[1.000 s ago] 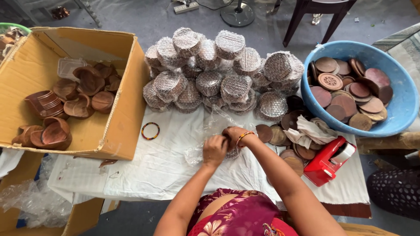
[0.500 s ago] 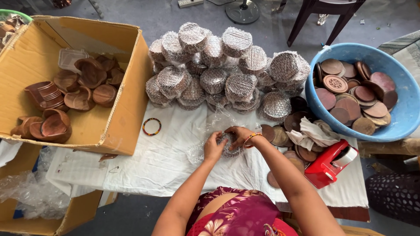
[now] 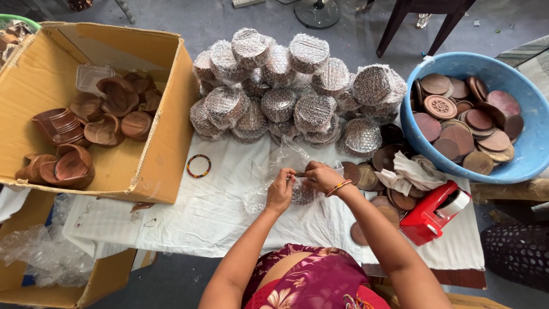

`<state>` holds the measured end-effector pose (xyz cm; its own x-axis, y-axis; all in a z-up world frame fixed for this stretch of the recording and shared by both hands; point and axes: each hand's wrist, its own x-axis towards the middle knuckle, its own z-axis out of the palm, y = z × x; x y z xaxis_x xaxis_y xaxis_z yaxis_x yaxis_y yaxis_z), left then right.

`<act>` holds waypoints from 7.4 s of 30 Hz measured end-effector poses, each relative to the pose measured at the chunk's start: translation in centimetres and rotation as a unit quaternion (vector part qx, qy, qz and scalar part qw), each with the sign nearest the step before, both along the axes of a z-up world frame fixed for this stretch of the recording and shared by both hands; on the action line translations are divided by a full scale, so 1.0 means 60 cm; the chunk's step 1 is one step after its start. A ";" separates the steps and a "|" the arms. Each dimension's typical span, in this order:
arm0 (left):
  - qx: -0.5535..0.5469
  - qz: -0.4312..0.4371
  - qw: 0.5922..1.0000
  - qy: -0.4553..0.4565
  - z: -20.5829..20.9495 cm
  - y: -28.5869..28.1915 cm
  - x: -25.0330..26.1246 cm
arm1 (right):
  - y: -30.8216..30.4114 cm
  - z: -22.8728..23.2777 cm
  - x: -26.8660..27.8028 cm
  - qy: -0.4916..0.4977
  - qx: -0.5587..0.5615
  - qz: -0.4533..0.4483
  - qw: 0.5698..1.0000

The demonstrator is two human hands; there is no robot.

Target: Cleaning clay pots with a cloth and wrapping them in bubble wrap for packing.

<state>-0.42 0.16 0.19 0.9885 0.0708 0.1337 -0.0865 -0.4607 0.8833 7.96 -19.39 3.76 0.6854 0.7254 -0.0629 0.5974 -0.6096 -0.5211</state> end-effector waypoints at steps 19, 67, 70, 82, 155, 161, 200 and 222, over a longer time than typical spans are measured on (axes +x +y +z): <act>0.096 -0.061 0.986 0.123 0.000 0.018 0.052 | -0.001 -0.059 0.009 0.092 0.029 -0.228 0.969; 0.193 -0.003 0.969 0.156 0.049 0.069 0.050 | 0.017 -0.004 -0.169 -0.245 0.119 -0.042 0.961; 0.122 -0.040 0.991 0.047 0.068 0.080 0.040 | 0.014 -0.005 -0.170 -0.228 0.118 -0.036 0.966; 0.091 -0.067 0.993 -0.021 0.063 0.079 0.012 | 0.019 -0.011 -0.180 -0.233 0.116 -0.054 0.964; 0.212 -0.194 0.916 -0.280 0.121 -0.035 -0.070 | -0.015 -0.104 -0.220 -0.050 0.274 -0.165 0.946; 0.136 -0.065 0.989 -0.004 0.064 0.001 0.006 | -0.019 -0.062 -0.207 0.007 0.286 -0.155 0.946; 0.115 -0.112 0.987 -0.014 0.021 0.002 -0.068 | -0.029 -0.040 -0.252 0.110 0.299 -0.350 0.881; 0.168 -0.068 0.980 -0.086 -0.006 -0.007 -0.044 | -0.041 -0.018 -0.124 0.167 0.341 -0.266 0.886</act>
